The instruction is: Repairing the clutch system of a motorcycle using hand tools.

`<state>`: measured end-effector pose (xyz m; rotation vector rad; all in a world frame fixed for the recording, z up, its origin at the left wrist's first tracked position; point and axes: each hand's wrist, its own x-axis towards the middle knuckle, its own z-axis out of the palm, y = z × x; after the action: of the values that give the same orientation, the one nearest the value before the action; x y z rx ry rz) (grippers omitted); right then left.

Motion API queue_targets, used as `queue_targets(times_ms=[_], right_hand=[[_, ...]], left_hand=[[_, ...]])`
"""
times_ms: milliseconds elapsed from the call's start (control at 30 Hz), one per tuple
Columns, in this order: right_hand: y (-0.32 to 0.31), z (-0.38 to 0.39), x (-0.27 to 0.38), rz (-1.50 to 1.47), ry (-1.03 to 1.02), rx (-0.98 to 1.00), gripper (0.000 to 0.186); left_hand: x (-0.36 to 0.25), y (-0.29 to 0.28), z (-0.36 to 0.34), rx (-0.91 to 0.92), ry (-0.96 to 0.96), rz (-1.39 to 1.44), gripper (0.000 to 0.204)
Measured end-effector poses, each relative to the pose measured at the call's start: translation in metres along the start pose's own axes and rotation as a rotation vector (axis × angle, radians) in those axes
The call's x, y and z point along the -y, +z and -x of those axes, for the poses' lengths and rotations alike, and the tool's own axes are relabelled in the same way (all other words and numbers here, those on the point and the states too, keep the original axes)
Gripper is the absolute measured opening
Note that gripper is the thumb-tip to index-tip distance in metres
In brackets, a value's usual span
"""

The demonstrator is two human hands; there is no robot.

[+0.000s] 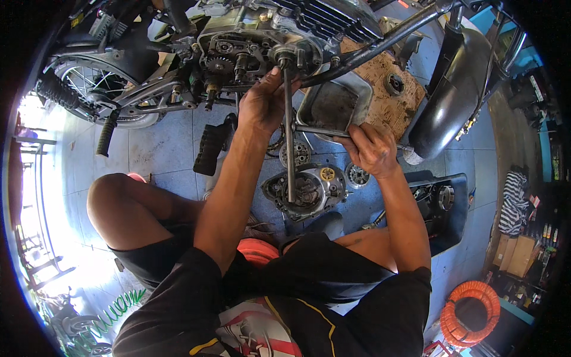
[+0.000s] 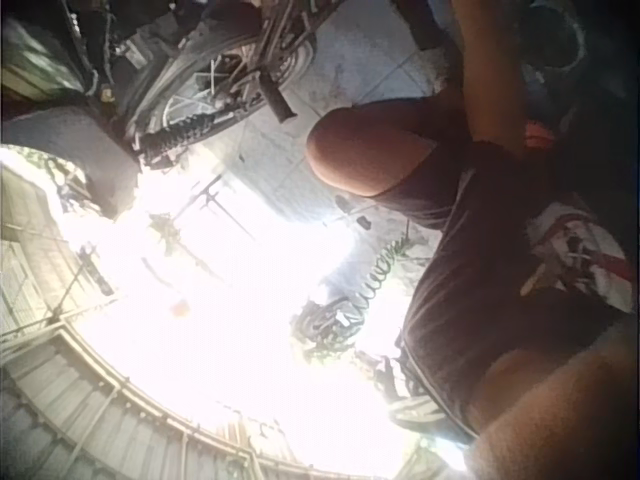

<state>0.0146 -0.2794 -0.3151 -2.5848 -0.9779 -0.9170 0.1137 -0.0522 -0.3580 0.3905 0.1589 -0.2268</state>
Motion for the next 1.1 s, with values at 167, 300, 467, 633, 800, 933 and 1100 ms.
queue_targets(times_ms=[167, 300, 467, 633, 800, 933, 1100], right_hand=[[-0.004, 0.005, 0.006, -0.029, 0.037, 0.01, 0.029], [-0.011, 0.012, 0.013, -0.017, 0.067, 0.044, 0.03], [-0.023, 0.02, 0.019, -0.057, 0.091, 0.029, 0.031], [-0.041, 0.036, 0.016, -0.034, 0.144, -0.011, 0.027], [-0.056, 0.051, 0.022, -0.082, 0.412, -0.199, 0.02], [-0.069, 0.043, 0.027, -0.034, 0.641, -0.376, 0.021], [-0.083, 0.025, 0.045, -0.884, 0.958, -0.712, 0.032]], left_hand=[[-0.001, 0.004, 0.003, -0.028, -0.005, 0.018, 0.021], [-0.005, 0.006, 0.005, -0.001, -0.063, 0.102, 0.021], [-0.006, 0.008, 0.019, -0.055, -0.097, 0.1, 0.017], [-0.003, 0.003, 0.046, -0.105, -0.16, -0.12, 0.018], [-0.011, 0.016, 0.049, -0.122, -0.158, -0.338, 0.025], [-0.035, 0.039, 0.058, -0.03, -0.051, -0.585, 0.026], [-0.063, 0.053, 0.048, 0.027, 0.054, -1.008, 0.023]])
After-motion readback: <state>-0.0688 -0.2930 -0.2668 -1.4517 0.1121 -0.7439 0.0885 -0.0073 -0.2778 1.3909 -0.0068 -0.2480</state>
